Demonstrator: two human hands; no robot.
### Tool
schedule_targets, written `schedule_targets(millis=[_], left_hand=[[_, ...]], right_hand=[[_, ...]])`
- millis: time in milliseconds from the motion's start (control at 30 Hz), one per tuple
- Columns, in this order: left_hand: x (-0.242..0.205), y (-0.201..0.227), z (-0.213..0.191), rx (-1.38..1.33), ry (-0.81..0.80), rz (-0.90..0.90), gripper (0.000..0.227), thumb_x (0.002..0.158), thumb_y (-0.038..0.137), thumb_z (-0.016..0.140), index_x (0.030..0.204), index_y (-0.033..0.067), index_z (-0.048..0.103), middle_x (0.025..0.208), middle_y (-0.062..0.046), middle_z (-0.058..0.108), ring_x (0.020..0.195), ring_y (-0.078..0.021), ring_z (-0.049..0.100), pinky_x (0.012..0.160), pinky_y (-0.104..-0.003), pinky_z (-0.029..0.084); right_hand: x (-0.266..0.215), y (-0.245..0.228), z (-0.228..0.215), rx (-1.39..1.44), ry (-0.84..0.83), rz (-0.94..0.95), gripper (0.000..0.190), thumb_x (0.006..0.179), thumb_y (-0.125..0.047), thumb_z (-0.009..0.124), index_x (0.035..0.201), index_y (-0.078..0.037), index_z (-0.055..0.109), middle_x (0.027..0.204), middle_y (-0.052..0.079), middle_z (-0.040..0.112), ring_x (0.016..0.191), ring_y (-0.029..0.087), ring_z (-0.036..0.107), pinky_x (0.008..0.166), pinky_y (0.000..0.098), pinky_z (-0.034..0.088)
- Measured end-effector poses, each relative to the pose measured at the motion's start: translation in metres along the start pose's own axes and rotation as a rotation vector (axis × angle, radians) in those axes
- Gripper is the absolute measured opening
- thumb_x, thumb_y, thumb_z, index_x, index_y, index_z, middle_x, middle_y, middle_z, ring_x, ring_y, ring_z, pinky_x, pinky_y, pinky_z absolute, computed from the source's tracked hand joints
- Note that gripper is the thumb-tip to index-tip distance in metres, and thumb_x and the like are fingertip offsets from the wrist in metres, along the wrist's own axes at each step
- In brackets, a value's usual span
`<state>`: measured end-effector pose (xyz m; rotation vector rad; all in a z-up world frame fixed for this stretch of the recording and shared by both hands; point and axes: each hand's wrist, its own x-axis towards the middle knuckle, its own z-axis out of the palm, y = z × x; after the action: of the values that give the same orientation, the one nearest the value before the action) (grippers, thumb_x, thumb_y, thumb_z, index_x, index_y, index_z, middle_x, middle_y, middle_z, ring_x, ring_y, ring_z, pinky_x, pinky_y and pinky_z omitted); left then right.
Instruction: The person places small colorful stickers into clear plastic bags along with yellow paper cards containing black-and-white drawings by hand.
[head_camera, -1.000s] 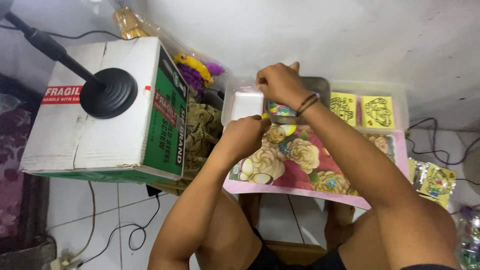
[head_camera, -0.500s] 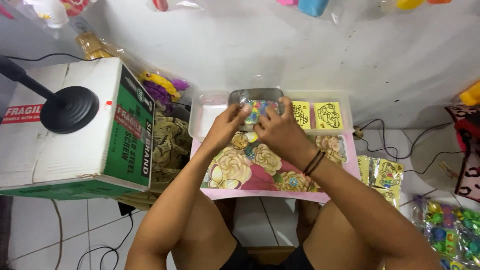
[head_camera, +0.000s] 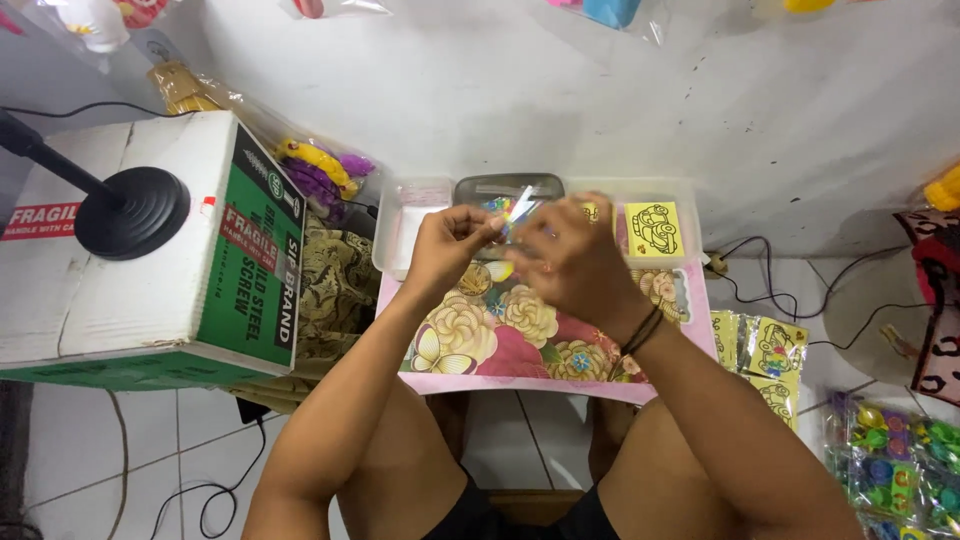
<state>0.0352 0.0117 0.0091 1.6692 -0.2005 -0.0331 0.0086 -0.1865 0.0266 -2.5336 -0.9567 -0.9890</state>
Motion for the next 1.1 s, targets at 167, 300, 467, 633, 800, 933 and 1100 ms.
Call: schedule_targets(millis=[167, 300, 467, 633, 800, 933, 1100], left_hand=[[0.001, -0.009, 0.0, -0.008, -0.06, -0.004, 0.02, 0.087, 0.017, 0.083, 0.095, 0.0011, 0.073, 0.073, -0.008, 0.073, 0.069, -0.0091, 0.063, 0.069, -0.02, 0.049], [0.003, -0.017, 0.001, 0.107, -0.075, 0.047, 0.022, 0.083, 0.018, 0.086, 0.094, 0.0025, 0.075, 0.072, -0.008, 0.072, 0.066, -0.0125, 0.061, 0.064, -0.026, 0.051], [0.0, -0.009, 0.002, 0.239, -0.077, 0.122, 0.022, 0.082, 0.02, 0.087, 0.094, 0.005, 0.076, 0.074, -0.011, 0.074, 0.065, -0.0183, 0.065, 0.061, -0.03, 0.052], [-0.004, -0.007, 0.002, 0.249, -0.102, 0.162, 0.027, 0.081, 0.021, 0.087, 0.096, 0.0037, 0.074, 0.077, -0.012, 0.074, 0.068, -0.0183, 0.063, 0.061, -0.03, 0.051], [0.001, -0.003, -0.003, -0.222, -0.273, -0.101, 0.083, 0.095, 0.075, 0.035, 0.113, -0.001, 0.064, 0.088, -0.017, 0.069, 0.061, -0.0206, 0.067, 0.043, -0.029, 0.053], [0.005, -0.018, -0.001, -0.257, -0.271, -0.108, 0.073, 0.103, 0.063, 0.031, 0.117, -0.0017, 0.063, 0.089, -0.015, 0.067, 0.057, -0.0185, 0.064, 0.039, -0.024, 0.047], [0.005, -0.04, 0.006, -0.069, -0.313, -0.147, 0.055, 0.107, 0.049, 0.046, 0.131, 0.0028, 0.064, 0.11, -0.015, 0.062, 0.08, -0.0214, 0.065, 0.056, -0.027, 0.052]], right_hand=[[0.001, 0.033, -0.005, 0.357, 0.111, 0.228, 0.028, 0.093, -0.029, 0.077, 0.111, -0.009, 0.067, 0.108, 0.008, 0.049, 0.104, 0.031, 0.056, 0.093, 0.0518, 0.045], [0.004, 0.032, -0.011, 0.503, 0.099, 0.218, 0.028, 0.089, -0.029, 0.081, 0.109, -0.013, 0.069, 0.123, 0.011, 0.047, 0.111, 0.035, 0.053, 0.095, 0.0503, 0.046], [-0.003, 0.027, -0.004, 0.588, -0.02, 0.285, 0.054, 0.08, -0.021, 0.085, 0.13, -0.015, 0.065, 0.109, 0.008, 0.06, 0.111, 0.035, 0.06, 0.102, 0.0536, 0.042], [-0.007, 0.028, -0.005, 0.552, -0.076, 0.321, 0.046, 0.083, -0.012, 0.08, 0.127, -0.014, 0.068, 0.091, 0.002, 0.073, 0.099, 0.028, 0.067, 0.099, 0.0498, 0.043], [-0.011, 0.033, -0.013, 0.605, -0.089, 0.33, 0.015, 0.092, -0.014, 0.077, 0.106, -0.018, 0.073, 0.084, 0.002, 0.074, 0.09, 0.027, 0.072, 0.095, 0.0447, 0.048], [-0.013, 0.031, -0.021, 0.744, -0.102, 0.397, 0.011, 0.092, -0.008, 0.074, 0.099, -0.016, 0.073, 0.086, 0.003, 0.076, 0.093, 0.025, 0.074, 0.094, 0.0424, 0.049], [-0.022, 0.033, -0.016, 1.066, -0.096, 0.429, 0.006, 0.094, -0.004, 0.073, 0.096, -0.009, 0.071, 0.1, 0.01, 0.076, 0.105, 0.022, 0.07, 0.1, 0.0437, 0.049]])
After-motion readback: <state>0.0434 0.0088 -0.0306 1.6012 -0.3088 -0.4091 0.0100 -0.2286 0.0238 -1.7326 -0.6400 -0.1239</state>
